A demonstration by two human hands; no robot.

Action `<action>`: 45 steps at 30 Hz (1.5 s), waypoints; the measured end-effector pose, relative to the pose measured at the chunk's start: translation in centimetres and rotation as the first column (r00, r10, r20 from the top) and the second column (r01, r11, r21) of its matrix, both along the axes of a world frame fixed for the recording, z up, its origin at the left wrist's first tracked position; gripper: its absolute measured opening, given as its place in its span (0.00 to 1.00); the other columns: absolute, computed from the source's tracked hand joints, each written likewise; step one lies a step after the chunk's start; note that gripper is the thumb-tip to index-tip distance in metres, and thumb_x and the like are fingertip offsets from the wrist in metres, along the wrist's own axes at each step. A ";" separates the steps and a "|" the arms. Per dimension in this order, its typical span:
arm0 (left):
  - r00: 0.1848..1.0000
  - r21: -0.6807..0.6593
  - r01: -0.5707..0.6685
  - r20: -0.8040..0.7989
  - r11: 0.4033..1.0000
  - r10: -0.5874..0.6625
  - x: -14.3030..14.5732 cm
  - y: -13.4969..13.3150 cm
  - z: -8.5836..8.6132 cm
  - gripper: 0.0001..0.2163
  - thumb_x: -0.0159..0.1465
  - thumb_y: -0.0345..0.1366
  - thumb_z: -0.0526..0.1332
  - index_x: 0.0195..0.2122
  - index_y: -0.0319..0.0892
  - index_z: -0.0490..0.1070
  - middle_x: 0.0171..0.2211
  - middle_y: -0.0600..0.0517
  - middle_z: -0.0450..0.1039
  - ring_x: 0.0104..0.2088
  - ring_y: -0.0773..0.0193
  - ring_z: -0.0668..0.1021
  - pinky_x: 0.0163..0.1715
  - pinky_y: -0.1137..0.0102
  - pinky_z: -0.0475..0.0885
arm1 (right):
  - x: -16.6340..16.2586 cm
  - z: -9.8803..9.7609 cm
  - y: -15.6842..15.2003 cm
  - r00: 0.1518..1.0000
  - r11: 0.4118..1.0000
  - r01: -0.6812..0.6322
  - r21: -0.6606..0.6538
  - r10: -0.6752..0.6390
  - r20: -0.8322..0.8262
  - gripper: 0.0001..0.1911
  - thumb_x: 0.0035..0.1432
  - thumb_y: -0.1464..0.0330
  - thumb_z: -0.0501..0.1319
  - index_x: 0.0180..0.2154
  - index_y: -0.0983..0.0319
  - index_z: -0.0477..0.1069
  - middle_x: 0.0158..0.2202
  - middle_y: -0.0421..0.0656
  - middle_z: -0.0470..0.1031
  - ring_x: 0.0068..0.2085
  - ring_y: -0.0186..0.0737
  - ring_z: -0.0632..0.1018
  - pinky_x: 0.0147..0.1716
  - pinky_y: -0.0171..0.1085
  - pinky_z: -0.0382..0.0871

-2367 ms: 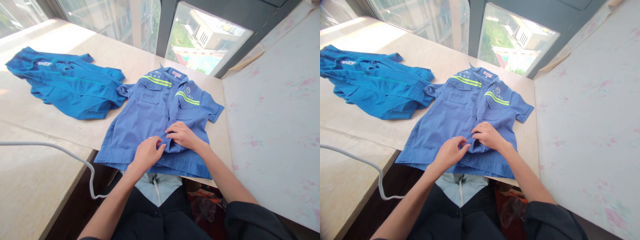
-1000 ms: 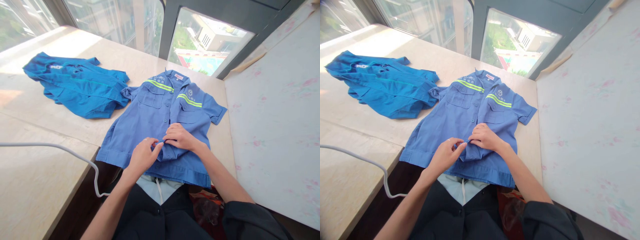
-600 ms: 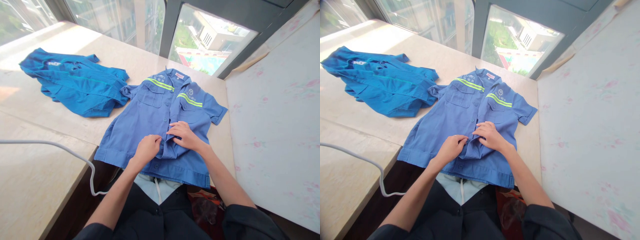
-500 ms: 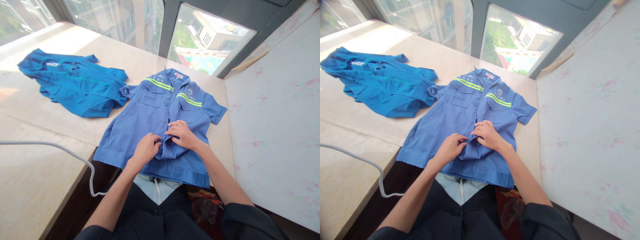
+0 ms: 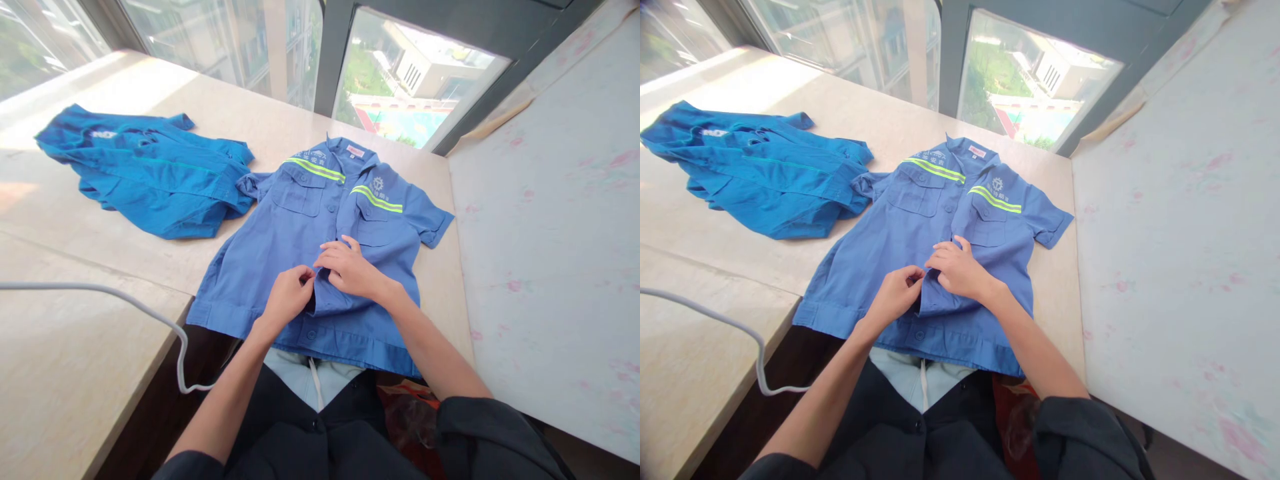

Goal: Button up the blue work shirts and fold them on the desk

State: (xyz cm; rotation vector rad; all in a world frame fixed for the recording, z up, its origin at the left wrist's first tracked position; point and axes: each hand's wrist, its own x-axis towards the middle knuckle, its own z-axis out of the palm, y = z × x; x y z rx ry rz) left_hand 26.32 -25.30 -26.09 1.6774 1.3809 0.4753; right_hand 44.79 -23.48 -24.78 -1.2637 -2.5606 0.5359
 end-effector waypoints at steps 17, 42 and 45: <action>0.979 0.121 0.095 -0.193 0.988 -0.070 0.6 -0.4 0.0 0.06 0.63 0.33 0.58 0.35 0.43 0.76 0.35 0.50 0.78 0.37 0.59 0.78 0.39 0.67 0.69 | 0.8 0.7 -0.4 0.909 0.965 0.189 0.184 -0.243 0.339 0.07 0.55 0.76 0.59 0.36 0.64 0.75 0.35 0.52 0.78 0.42 0.51 0.74 0.56 0.53 0.57; 0.999 0.043 0.037 0.005 0.998 -0.037 0.2 -0.2 -0.3 0.06 0.59 0.28 0.58 0.30 0.42 0.74 0.29 0.52 0.78 0.31 0.62 0.78 0.34 0.69 0.68 | 0.3 -0.3 -1.0 0.932 0.922 -0.346 0.171 0.318 0.172 0.09 0.65 0.71 0.58 0.33 0.61 0.75 0.32 0.42 0.76 0.34 0.38 0.72 0.33 0.38 0.58; 0.984 -0.081 -0.029 0.172 0.996 0.042 0.0 -0.2 -0.5 0.05 0.59 0.35 0.61 0.30 0.41 0.75 0.27 0.52 0.78 0.26 0.65 0.76 0.28 0.72 0.69 | 0.8 -1.4 -1.0 0.964 0.902 -0.267 0.338 0.246 0.105 0.13 0.68 0.70 0.53 0.32 0.62 0.73 0.31 0.44 0.75 0.33 0.39 0.70 0.32 0.39 0.57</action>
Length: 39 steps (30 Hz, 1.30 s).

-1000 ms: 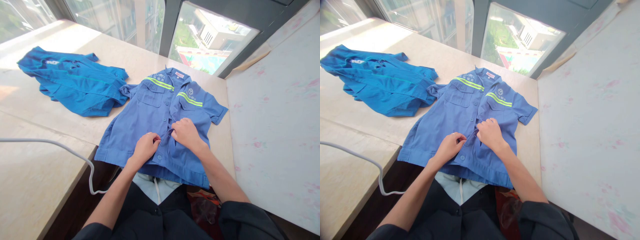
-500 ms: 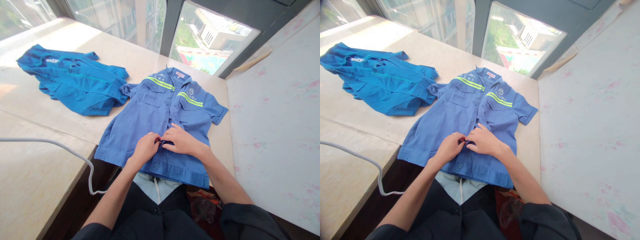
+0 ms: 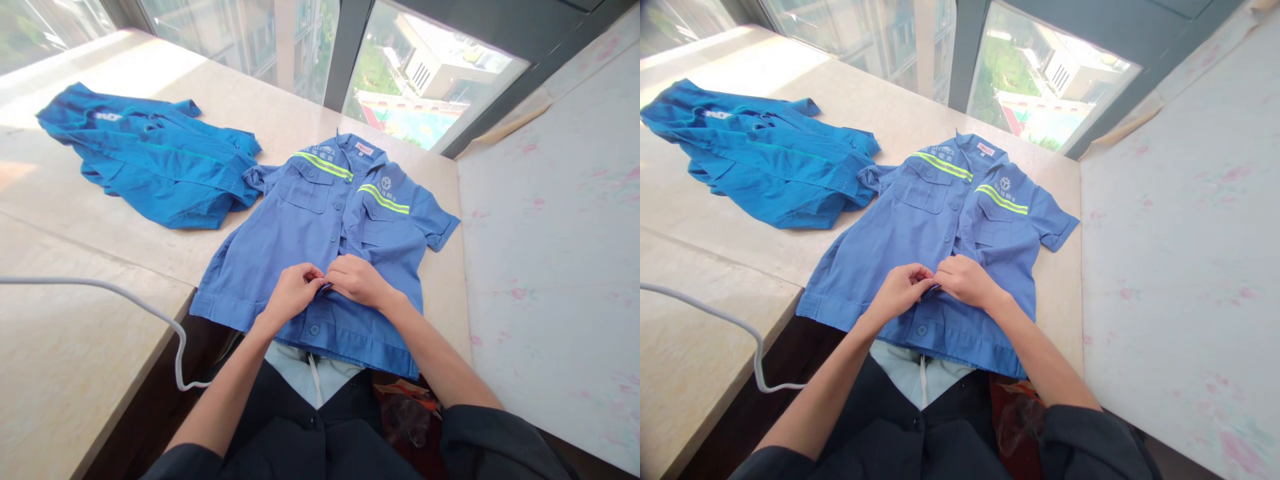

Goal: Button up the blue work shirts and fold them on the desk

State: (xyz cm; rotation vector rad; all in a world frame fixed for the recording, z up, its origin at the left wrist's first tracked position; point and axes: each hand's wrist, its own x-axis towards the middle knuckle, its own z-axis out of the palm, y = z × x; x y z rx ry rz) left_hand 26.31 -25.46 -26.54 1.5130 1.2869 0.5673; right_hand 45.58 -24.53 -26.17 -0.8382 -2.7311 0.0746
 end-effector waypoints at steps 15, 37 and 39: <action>0.954 -0.252 -0.080 0.261 0.964 0.147 0.1 0.0 0.4 0.12 0.54 0.42 0.65 0.33 0.37 0.79 0.21 0.54 0.73 0.18 0.72 0.68 0.17 0.76 0.62 | 0.5 -3.0 -1.4 0.957 0.973 0.081 0.217 -0.015 -0.288 0.07 0.65 0.72 0.58 0.33 0.59 0.71 0.33 0.44 0.77 0.33 0.38 0.73 0.34 0.39 0.68; 0.999 0.147 0.022 0.027 0.989 -0.026 -0.5 -1.1 -1.7 0.14 0.55 0.30 0.61 0.43 0.43 0.78 0.35 0.52 0.79 0.32 0.66 0.78 0.34 0.73 0.74 | 0.8 -3.6 -0.8 0.899 0.992 0.091 -0.085 -0.119 -0.421 0.06 0.65 0.68 0.60 0.39 0.60 0.76 0.37 0.47 0.81 0.39 0.41 0.80 0.40 0.41 0.70; 1.000 0.143 -0.006 0.009 0.990 0.005 -0.2 -1.1 -1.6 0.13 0.56 0.29 0.60 0.42 0.42 0.79 0.36 0.52 0.80 0.33 0.65 0.79 0.37 0.71 0.74 | 0.7 -3.6 -0.7 0.895 0.988 0.085 -0.127 -0.132 -0.427 0.07 0.65 0.67 0.60 0.38 0.61 0.76 0.37 0.46 0.81 0.38 0.41 0.80 0.39 0.40 0.70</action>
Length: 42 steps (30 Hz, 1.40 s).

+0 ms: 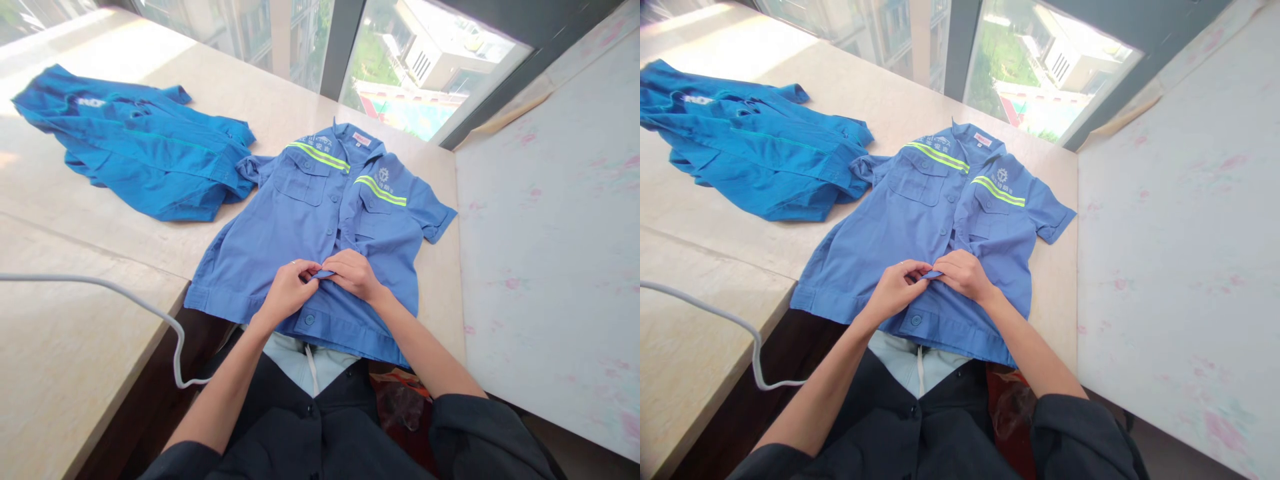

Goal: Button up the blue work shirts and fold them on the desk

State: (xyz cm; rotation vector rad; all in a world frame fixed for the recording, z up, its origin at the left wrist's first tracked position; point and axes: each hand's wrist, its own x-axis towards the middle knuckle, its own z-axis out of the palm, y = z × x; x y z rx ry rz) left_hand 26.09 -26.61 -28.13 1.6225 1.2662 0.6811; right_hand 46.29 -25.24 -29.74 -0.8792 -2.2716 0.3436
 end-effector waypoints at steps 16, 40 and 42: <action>1.000 -0.100 0.024 -0.008 0.995 -0.025 0.4 0.7 1.5 0.11 0.57 0.31 0.58 0.37 0.42 0.80 0.34 0.52 0.82 0.35 0.60 0.81 0.39 0.69 0.74 | 0.6 -0.7 0.8 0.990 0.967 -0.098 -0.237 0.070 -0.125 0.07 0.64 0.64 0.62 0.37 0.59 0.78 0.37 0.44 0.82 0.39 0.41 0.81 0.42 0.41 0.72; 0.994 0.163 -0.104 -0.016 0.981 0.107 1.1 -2.1 0.1 0.08 0.61 0.30 0.62 0.39 0.44 0.79 0.37 0.50 0.81 0.36 0.63 0.78 0.38 0.69 0.72 | 1.4 -0.8 -0.9 0.995 1.000 -0.006 -0.022 0.004 -0.102 0.09 0.63 0.72 0.61 0.44 0.59 0.76 0.36 0.45 0.82 0.35 0.39 0.81 0.38 0.41 0.73; 0.993 0.162 -0.103 -0.034 0.981 0.110 1.2 -2.1 0.0 0.11 0.60 0.27 0.60 0.40 0.44 0.79 0.38 0.51 0.81 0.36 0.63 0.78 0.39 0.69 0.72 | 1.4 -0.8 -0.9 0.996 1.000 -0.002 -0.012 0.001 -0.094 0.09 0.63 0.72 0.60 0.45 0.59 0.76 0.36 0.45 0.82 0.35 0.39 0.81 0.38 0.41 0.73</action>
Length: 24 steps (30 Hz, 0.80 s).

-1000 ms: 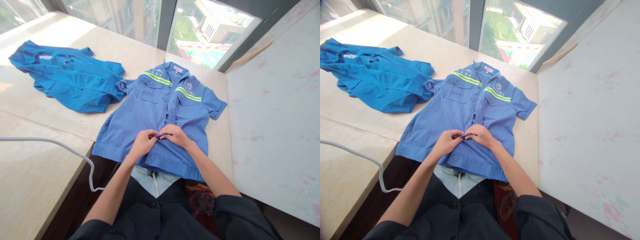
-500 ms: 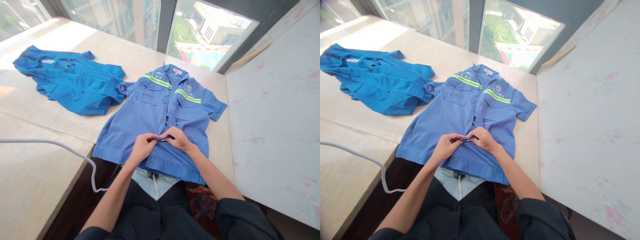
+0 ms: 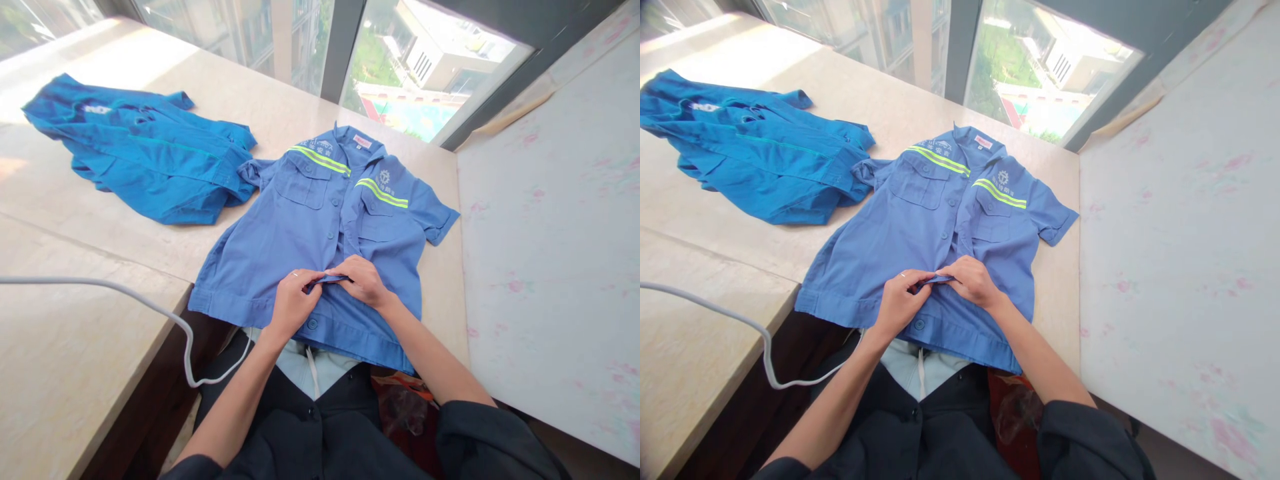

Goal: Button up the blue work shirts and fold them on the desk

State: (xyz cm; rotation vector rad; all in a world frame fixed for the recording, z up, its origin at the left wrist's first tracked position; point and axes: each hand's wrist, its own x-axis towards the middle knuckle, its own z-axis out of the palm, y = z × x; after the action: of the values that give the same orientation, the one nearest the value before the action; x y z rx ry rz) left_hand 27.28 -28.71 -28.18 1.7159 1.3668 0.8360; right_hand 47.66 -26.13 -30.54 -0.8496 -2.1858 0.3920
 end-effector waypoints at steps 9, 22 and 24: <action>0.999 0.037 0.006 -0.034 0.999 -0.005 0.0 -0.1 0.0 0.10 0.59 0.30 0.62 0.40 0.43 0.79 0.36 0.50 0.80 0.35 0.63 0.78 0.39 0.69 0.72 | -0.2 0.0 0.0 0.999 0.997 0.011 0.077 -0.009 -0.034 0.17 0.62 0.73 0.63 0.53 0.59 0.70 0.37 0.44 0.83 0.35 0.41 0.81 0.37 0.42 0.73; 0.998 0.099 0.054 -0.016 0.994 -0.053 -0.5 0.2 -0.1 0.11 0.58 0.28 0.65 0.42 0.43 0.79 0.32 0.53 0.79 0.29 0.67 0.75 0.31 0.72 0.70 | -0.3 0.1 0.1 0.999 0.999 -0.006 0.049 0.007 -0.038 0.28 0.62 0.73 0.63 0.62 0.56 0.63 0.37 0.42 0.83 0.37 0.42 0.81 0.39 0.41 0.73; 0.998 0.106 0.060 -0.018 0.993 -0.058 -0.5 0.3 -0.2 0.10 0.58 0.27 0.64 0.41 0.44 0.79 0.32 0.53 0.79 0.29 0.67 0.75 0.31 0.72 0.70 | -0.2 -0.1 0.1 0.999 1.000 -0.004 0.024 0.005 -0.037 0.28 0.62 0.73 0.63 0.62 0.55 0.63 0.38 0.42 0.83 0.38 0.42 0.81 0.39 0.42 0.73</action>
State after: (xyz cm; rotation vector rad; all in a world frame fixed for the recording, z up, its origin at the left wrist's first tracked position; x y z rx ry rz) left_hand 26.74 -28.37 -28.34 1.8387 1.2951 0.8783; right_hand 47.46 -26.01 -30.60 -0.8184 -2.1548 0.3801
